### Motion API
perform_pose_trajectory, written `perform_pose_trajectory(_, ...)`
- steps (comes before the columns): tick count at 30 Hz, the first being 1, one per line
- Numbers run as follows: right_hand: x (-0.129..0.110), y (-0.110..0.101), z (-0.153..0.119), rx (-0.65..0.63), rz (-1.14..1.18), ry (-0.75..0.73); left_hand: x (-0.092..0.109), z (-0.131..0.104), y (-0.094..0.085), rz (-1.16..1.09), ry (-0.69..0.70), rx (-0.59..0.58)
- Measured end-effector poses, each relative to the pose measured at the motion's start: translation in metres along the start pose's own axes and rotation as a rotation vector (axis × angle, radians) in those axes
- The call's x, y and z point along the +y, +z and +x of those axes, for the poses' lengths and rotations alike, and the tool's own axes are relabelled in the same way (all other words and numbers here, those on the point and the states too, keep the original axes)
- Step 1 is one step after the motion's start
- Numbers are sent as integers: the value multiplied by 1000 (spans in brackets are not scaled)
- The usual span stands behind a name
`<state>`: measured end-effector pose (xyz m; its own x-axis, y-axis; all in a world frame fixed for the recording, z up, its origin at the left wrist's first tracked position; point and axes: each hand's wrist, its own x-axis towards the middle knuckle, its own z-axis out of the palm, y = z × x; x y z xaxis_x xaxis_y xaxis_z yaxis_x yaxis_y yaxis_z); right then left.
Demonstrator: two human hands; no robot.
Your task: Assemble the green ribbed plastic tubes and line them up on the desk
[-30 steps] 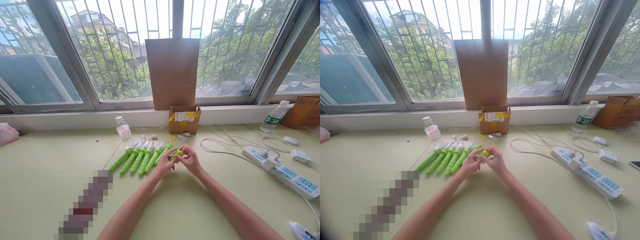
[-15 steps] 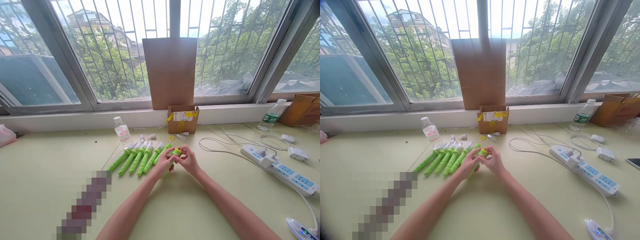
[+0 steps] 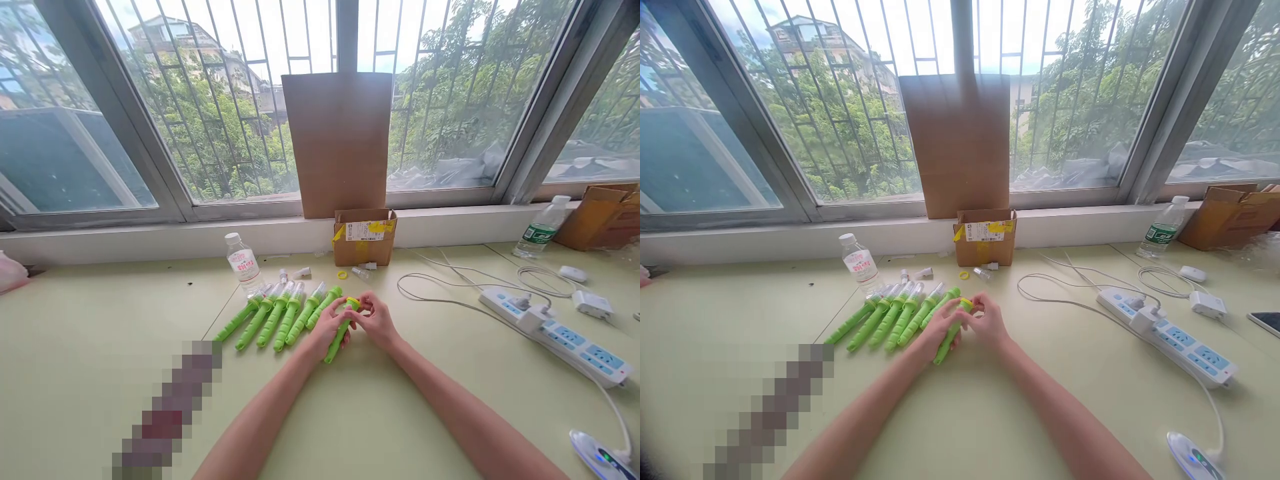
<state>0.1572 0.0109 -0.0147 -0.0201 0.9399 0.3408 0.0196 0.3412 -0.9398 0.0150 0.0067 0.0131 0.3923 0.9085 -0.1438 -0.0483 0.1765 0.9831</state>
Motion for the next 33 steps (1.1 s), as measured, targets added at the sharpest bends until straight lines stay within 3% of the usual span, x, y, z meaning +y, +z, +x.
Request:
perform_pose_trajectory(11, 6, -1, 5, -90, 195, 74, -9, 6, -2, -44, -35, -7)
perform_pose_trajectory(16, 8, -6, 8, 49, 232, 90, -12, 6, -2, 18, 27, -20)
perform_pose_trajectory(24, 13, -18, 13, 199, 214, 130, -22, 7, 2, 103, 126, 142)
perform_pose_trajectory(33, 10, -14, 9, 70, 130, 112, -19, 7, -2, 52, 107, 126)
